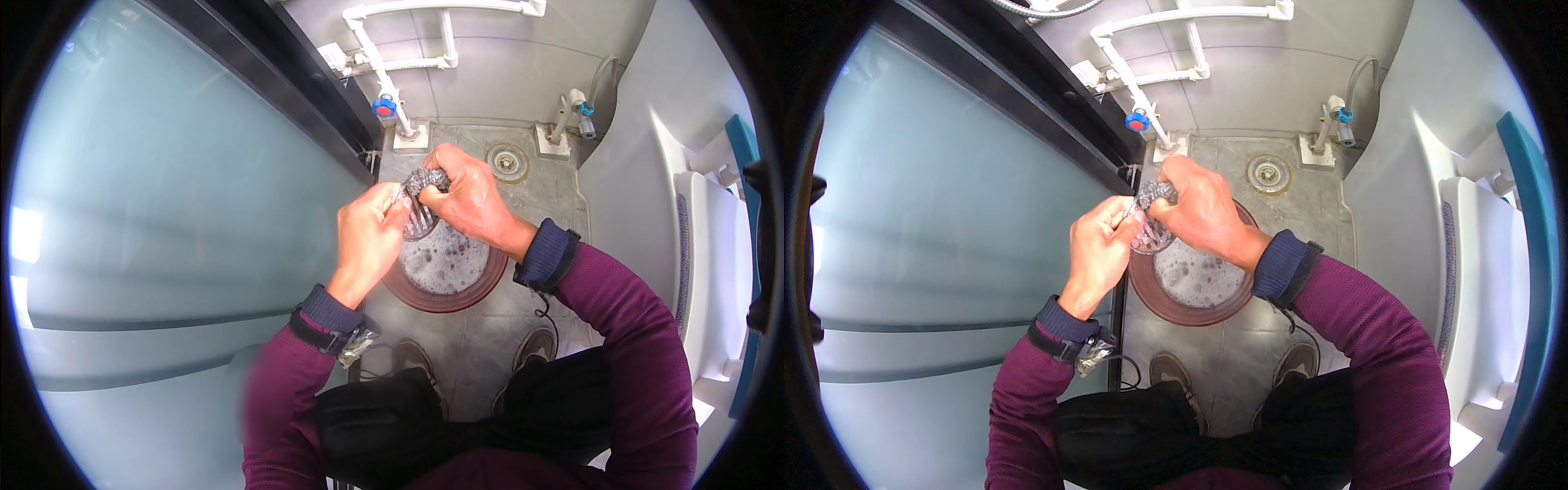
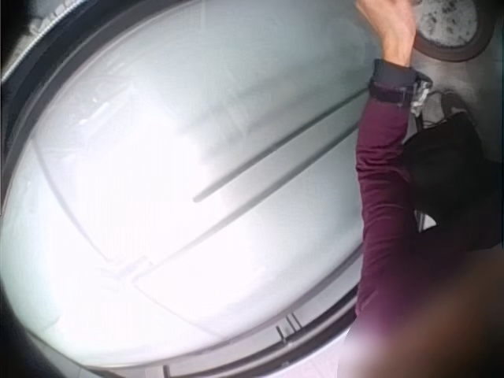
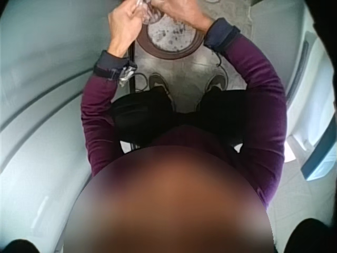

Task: The person scrubs two circular drain covers with a steel wool pad in a bucket of soapy water, then rinses them under a running tap. The covers are handled one at a time, scrubbed on both sides, and rinsed before being set aside.

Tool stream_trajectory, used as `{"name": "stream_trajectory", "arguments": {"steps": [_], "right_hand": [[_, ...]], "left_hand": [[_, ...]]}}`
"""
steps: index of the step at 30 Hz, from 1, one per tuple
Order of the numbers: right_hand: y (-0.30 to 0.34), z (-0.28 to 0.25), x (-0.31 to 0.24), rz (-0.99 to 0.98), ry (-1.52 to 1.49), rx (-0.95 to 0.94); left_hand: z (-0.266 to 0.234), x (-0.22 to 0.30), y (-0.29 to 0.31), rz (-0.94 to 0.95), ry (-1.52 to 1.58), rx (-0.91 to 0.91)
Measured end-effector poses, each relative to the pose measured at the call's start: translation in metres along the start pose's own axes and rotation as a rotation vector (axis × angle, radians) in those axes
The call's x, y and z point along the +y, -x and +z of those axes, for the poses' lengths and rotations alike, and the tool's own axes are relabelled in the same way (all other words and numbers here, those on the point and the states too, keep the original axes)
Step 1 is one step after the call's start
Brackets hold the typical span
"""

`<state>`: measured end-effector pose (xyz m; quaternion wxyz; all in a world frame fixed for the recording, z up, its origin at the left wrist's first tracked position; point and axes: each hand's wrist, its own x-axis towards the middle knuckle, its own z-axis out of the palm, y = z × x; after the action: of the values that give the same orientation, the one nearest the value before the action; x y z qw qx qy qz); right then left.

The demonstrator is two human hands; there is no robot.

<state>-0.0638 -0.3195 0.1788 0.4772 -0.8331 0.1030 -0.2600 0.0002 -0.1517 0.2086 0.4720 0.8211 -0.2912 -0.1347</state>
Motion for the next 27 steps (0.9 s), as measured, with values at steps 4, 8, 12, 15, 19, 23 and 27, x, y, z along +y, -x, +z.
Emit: {"name": "stream_trajectory", "arguments": {"steps": [4,8,12,15,19,23,27], "right_hand": [[0.012,0.009,0.010,-0.014,-0.001,0.088],[0.023,0.014,0.020,0.158,-0.159,0.057],[0.025,0.014,0.026,0.080,-0.149,0.062],[0.009,0.004,0.032,0.191,-0.233,0.117],[-0.021,-0.018,0.058,0.225,0.013,0.179],[-0.007,-0.008,0.102,0.278,0.218,-0.159],[0.028,0.026,0.152,0.250,0.414,-0.527]], "left_hand": [[0.005,-0.008,0.002,0.002,-0.030,0.039],[0.007,-0.010,0.001,-0.053,0.016,0.088],[0.006,-0.014,0.001,0.014,-0.011,0.090],[0.001,-0.028,-0.002,-0.022,-0.116,-0.031],[-0.003,-0.053,-0.011,-0.227,0.043,-0.182],[-0.010,-0.062,-0.015,-0.546,0.477,-0.217],[-0.015,-0.057,-0.019,-0.565,0.563,-0.239]]}}
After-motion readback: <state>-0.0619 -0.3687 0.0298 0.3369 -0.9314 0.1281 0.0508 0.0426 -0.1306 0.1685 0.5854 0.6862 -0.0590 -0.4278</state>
